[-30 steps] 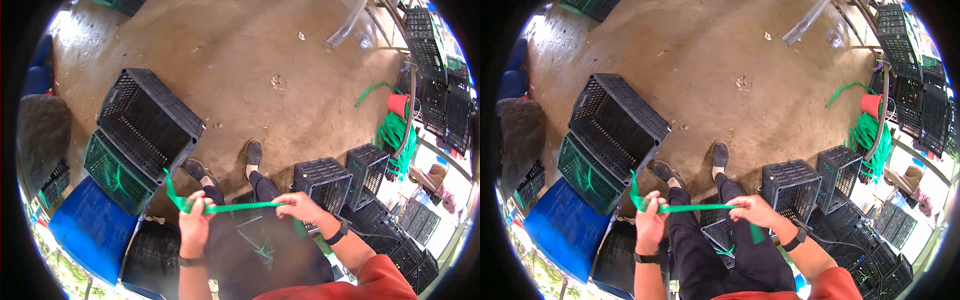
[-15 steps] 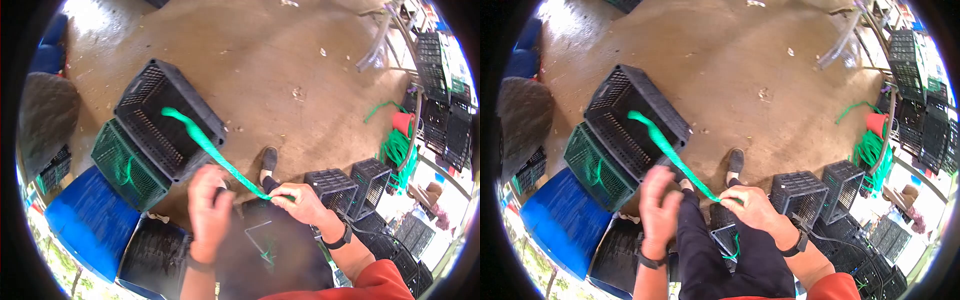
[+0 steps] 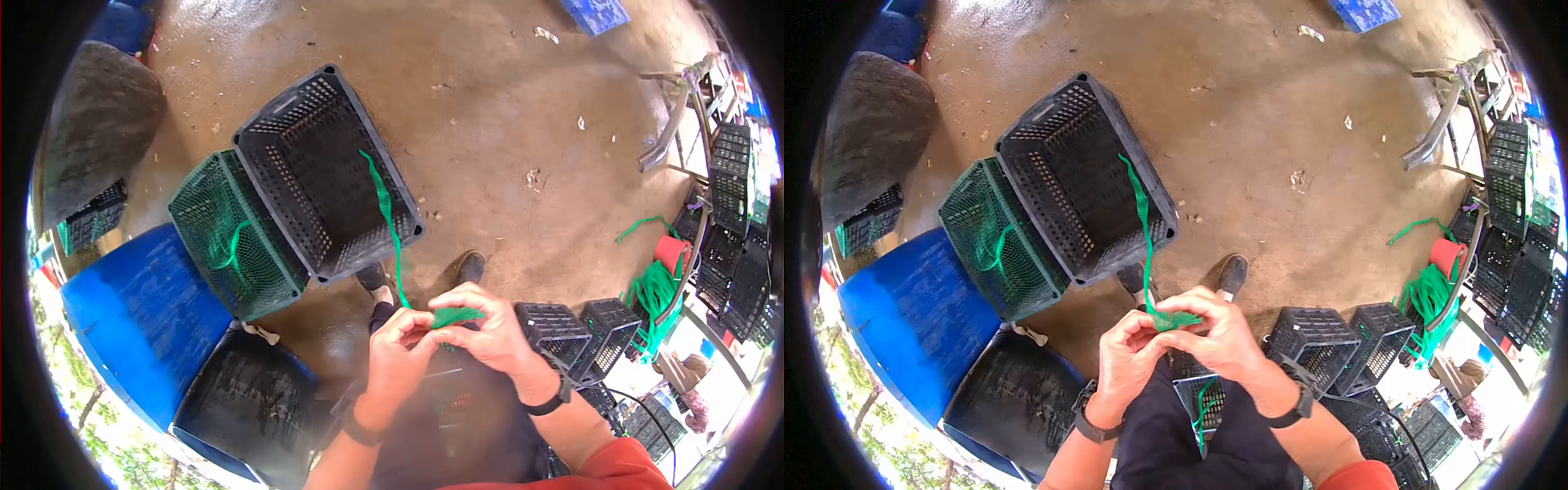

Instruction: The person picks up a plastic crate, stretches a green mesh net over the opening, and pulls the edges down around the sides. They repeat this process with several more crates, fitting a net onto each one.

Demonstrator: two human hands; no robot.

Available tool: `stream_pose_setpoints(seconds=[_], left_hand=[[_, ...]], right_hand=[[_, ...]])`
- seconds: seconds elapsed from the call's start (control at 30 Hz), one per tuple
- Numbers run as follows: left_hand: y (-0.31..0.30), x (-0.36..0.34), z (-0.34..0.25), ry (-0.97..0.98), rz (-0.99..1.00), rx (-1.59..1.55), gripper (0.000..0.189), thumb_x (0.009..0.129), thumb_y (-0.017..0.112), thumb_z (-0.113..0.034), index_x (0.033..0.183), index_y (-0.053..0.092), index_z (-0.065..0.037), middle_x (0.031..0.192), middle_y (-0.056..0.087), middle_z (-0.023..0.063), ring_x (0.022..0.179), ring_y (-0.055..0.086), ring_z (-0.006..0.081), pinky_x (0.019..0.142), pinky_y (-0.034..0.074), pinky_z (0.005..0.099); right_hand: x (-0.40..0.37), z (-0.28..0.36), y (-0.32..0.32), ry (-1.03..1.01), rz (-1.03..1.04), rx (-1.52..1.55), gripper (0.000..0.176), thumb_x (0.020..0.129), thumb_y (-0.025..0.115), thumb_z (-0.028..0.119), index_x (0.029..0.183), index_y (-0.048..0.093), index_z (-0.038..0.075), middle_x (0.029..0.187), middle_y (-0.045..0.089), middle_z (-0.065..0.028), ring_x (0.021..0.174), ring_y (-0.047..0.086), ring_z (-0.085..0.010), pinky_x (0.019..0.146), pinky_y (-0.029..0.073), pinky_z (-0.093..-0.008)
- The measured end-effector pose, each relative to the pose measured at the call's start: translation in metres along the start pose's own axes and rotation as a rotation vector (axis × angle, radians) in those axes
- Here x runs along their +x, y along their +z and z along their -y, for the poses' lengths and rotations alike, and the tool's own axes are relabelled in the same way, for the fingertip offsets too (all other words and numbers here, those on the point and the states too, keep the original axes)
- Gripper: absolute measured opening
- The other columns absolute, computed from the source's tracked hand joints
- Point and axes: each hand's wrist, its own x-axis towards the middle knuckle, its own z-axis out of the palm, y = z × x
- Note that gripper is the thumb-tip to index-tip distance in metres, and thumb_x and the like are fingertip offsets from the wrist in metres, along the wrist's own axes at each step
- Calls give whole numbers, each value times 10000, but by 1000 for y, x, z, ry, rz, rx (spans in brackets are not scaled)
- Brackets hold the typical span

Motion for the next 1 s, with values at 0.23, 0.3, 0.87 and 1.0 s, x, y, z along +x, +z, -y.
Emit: stream_pose_setpoints(seconds=[0.23,0.3,0.87,1.0], left_hand=[[-52,9,-11,-9,-86,-86,119,735,637,90,781,585,-7,777,568,11,727,562,79,682,472,219],[-88,14,-14,24,-211,-8,134,739,598,104,764,548,-18,756,555,10,703,564,88,664,480,233],[-110,54,-33,204,-282,-618,53,924,495,-133,947,457,-105,767,490,-5,655,472,101,729,458,303],[-106,54,-26,131,-99,-293,91,899,522,-87,905,431,-84,706,505,5,581,444,59,553,400,215]], right_hand=[[18,-8,-11,6,59,-145,81,778,673,65,841,670,14,743,584,-18,708,537,-71,622,428,-220],[21,2,-31,93,-9,-132,80,763,680,37,829,662,-6,748,587,-16,715,536,-72,640,428,-215],[14,2,-12,197,384,-278,161,728,691,27,883,649,32,888,616,-51,899,581,-166,824,453,-292],[20,-14,-26,311,157,-134,382,740,697,51,1105,581,54,1074,597,-42,978,564,-141,895,444,-315]])
